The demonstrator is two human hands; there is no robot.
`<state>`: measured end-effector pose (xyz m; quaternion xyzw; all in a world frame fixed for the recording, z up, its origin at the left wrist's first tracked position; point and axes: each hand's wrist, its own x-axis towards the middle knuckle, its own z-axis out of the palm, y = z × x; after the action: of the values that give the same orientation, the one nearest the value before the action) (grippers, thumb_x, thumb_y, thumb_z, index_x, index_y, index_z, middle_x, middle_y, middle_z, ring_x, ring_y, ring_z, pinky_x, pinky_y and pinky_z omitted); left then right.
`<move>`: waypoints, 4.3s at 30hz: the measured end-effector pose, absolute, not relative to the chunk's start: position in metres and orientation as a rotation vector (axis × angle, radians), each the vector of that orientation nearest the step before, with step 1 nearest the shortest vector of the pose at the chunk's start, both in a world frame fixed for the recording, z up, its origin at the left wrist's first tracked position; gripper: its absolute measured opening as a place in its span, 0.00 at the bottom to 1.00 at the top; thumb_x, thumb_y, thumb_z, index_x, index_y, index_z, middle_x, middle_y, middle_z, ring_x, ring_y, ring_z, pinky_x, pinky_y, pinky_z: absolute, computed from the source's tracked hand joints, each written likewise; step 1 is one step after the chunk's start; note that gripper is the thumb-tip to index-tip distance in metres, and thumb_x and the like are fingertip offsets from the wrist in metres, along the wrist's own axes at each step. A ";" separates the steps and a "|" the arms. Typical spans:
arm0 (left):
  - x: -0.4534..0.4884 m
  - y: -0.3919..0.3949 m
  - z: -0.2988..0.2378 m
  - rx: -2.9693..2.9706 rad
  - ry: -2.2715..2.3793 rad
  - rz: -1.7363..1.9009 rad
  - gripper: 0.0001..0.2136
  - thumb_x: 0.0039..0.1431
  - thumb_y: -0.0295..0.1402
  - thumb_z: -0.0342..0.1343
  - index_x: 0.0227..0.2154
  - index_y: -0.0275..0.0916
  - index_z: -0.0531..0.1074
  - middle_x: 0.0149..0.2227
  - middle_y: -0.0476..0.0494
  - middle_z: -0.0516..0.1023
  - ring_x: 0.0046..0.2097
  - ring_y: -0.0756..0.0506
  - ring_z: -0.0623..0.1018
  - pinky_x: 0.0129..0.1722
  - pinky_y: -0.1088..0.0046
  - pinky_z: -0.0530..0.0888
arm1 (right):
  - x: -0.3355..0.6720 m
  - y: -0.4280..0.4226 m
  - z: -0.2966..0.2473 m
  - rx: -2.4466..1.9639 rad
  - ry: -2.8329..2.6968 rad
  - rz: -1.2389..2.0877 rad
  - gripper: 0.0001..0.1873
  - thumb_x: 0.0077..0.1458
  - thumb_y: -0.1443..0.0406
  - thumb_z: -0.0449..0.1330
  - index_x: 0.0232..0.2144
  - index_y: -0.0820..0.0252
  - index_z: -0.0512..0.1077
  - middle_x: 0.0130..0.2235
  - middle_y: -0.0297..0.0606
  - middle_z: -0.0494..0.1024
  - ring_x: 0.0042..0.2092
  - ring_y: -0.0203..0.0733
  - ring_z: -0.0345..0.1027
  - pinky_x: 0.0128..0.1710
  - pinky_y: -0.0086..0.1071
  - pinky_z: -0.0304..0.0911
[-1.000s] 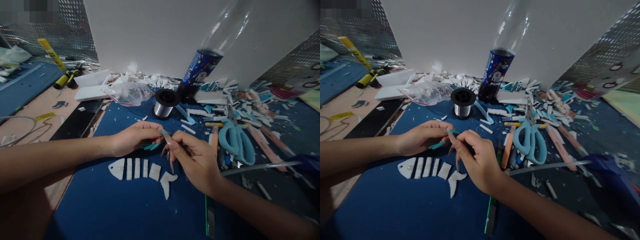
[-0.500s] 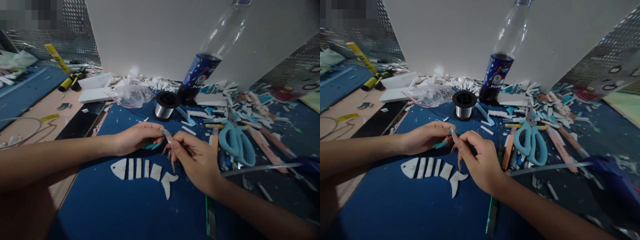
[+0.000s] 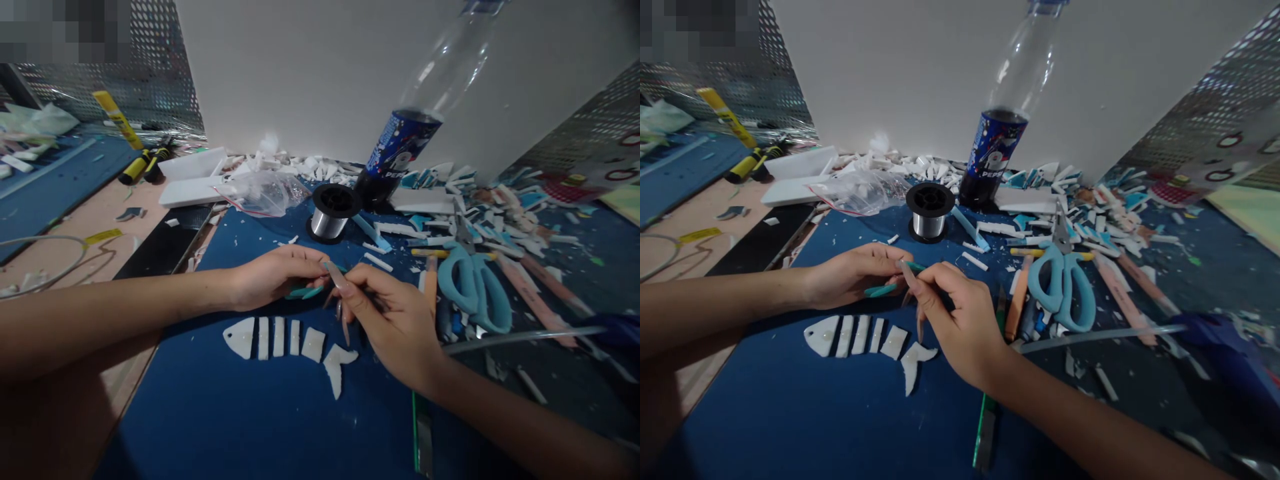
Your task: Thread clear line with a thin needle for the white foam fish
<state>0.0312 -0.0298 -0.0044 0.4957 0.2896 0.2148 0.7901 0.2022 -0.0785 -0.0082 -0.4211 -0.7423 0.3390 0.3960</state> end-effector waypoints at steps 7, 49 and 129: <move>0.030 -0.028 -0.004 1.091 0.635 0.446 0.11 0.55 0.29 0.48 0.18 0.35 0.65 0.20 0.51 0.63 0.25 0.53 0.62 0.25 0.76 0.57 | 0.202 -0.078 -0.009 -1.073 -1.880 0.865 0.15 0.61 0.66 0.51 0.21 0.59 0.65 0.19 0.29 0.67 0.23 0.31 0.64 0.25 0.27 0.60; 0.033 -0.041 0.026 1.612 0.918 0.554 0.09 0.55 0.28 0.50 0.24 0.33 0.73 0.22 0.51 0.70 0.24 0.56 0.67 0.25 0.80 0.63 | 0.203 -0.066 -0.013 -0.854 -1.402 1.589 0.16 0.56 0.59 0.57 0.20 0.60 0.69 0.17 0.29 0.69 0.17 0.30 0.63 0.18 0.24 0.61; 0.032 -0.035 -0.017 1.136 0.678 0.719 0.09 0.57 0.32 0.52 0.24 0.34 0.67 0.24 0.51 0.66 0.25 0.56 0.64 0.25 0.81 0.61 | 0.204 -0.074 -0.011 -1.083 -1.446 1.230 0.11 0.59 0.60 0.54 0.27 0.58 0.69 0.16 0.26 0.65 0.16 0.29 0.62 0.16 0.23 0.62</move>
<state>0.0321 -0.0348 -0.0166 0.5158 0.3080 0.3265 0.7297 0.2037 -0.0743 -0.0106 -0.4398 -0.5876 0.4996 0.4601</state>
